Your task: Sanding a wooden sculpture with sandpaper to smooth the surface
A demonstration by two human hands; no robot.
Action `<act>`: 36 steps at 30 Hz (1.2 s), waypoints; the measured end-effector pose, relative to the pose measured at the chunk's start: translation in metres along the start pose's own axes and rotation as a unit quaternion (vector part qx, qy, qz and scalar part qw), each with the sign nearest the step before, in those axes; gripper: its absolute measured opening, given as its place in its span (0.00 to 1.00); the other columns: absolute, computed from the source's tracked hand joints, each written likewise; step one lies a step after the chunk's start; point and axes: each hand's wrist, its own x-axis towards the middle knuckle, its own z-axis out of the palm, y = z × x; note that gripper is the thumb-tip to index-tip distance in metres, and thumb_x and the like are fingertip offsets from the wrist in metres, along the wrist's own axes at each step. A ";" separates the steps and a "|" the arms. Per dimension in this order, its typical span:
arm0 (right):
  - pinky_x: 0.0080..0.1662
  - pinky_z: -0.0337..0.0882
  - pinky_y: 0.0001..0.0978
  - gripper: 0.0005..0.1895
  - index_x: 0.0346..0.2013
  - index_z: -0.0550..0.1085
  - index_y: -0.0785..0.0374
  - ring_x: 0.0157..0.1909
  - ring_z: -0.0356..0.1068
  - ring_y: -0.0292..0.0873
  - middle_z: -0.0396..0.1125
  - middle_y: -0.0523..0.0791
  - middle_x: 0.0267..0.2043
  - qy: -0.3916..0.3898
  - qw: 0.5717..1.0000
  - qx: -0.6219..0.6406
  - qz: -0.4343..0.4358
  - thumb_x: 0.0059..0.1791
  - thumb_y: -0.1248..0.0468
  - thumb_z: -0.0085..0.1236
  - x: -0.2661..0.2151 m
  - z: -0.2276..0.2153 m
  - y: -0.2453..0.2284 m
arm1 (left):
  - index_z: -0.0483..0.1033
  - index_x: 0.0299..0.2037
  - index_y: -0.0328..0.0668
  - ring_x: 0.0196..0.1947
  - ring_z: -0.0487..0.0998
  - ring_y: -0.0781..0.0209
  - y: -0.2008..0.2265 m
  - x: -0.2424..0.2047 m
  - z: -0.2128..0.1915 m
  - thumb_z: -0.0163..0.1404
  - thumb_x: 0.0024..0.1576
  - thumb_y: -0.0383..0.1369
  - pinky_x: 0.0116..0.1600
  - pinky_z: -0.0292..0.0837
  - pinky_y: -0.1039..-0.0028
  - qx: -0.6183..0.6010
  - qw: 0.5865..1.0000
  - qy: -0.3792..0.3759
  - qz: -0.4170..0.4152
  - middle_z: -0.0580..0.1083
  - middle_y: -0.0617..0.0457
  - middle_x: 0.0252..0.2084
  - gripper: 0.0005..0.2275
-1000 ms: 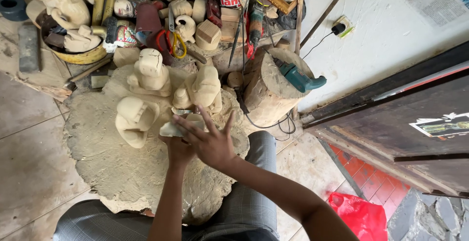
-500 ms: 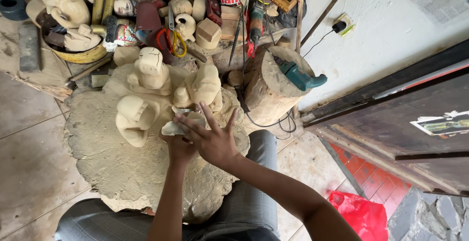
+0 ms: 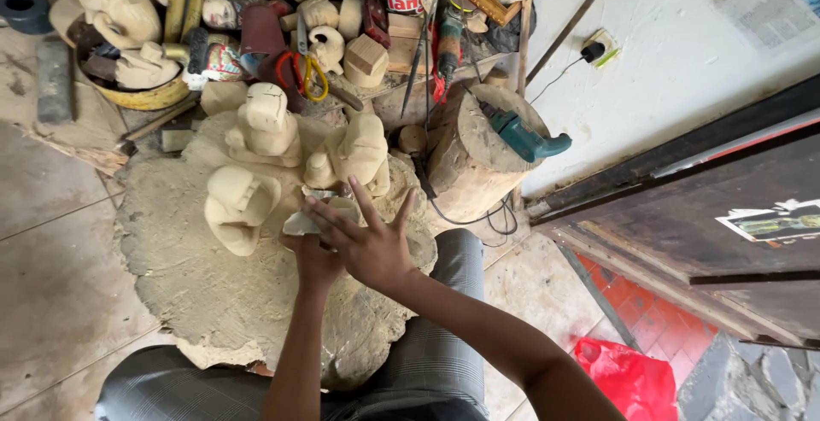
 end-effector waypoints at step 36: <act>0.60 0.26 0.95 0.19 0.61 0.69 0.34 0.78 0.44 0.52 0.54 0.23 0.72 -0.027 0.999 -0.015 0.013 0.56 0.50 0.42 0.003 0.014 -0.011 | 0.65 0.65 0.36 0.65 0.64 0.52 -0.033 -0.013 0.059 0.63 0.47 0.45 0.71 0.34 0.49 -0.019 0.999 -0.023 -0.016 0.70 0.43 0.60 0.37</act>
